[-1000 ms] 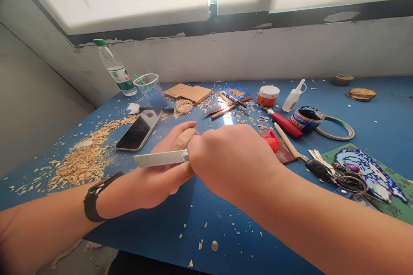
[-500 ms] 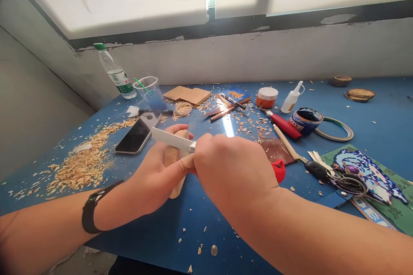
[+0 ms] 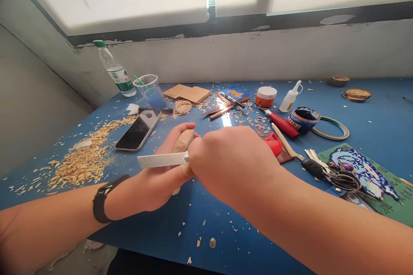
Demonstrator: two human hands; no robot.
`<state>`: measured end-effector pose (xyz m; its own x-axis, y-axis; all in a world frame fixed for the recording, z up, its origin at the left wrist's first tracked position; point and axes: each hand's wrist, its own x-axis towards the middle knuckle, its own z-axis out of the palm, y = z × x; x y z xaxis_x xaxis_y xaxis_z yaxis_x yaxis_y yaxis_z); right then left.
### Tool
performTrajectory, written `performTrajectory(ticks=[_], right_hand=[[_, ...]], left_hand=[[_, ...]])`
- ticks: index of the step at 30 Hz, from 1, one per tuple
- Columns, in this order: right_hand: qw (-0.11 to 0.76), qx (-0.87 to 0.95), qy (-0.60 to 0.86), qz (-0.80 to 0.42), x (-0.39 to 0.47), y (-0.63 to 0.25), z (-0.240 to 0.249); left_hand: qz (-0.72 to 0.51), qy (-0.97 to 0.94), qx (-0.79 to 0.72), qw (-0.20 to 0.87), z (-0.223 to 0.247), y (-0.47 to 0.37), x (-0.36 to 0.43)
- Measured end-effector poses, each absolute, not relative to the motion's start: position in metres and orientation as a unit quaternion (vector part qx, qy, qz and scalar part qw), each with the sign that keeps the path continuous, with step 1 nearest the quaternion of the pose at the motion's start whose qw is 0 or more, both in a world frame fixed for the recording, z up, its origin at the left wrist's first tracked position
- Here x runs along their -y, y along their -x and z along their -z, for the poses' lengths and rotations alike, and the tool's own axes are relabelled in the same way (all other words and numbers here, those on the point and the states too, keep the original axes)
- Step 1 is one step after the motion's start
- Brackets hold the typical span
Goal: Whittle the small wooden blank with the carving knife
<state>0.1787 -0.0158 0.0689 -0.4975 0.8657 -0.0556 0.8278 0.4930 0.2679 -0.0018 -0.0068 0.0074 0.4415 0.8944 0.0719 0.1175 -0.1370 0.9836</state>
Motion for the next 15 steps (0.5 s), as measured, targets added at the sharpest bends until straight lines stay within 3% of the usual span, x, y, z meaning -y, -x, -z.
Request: performTrajectory(ticks=[9,15], right_hand=[[0.029,-0.816,-0.561,-0.138,0.023,-0.177,-0.052],[0.000,-0.798,-0.588,-0.133,0.027,-0.175,-0.049]], left_hand=[[-0.396,-0.566,-0.405,0.599,-0.010,-0.009,0.007],[-0.404,-0.590,-0.436,0.546,-0.009,-0.007,0.004]])
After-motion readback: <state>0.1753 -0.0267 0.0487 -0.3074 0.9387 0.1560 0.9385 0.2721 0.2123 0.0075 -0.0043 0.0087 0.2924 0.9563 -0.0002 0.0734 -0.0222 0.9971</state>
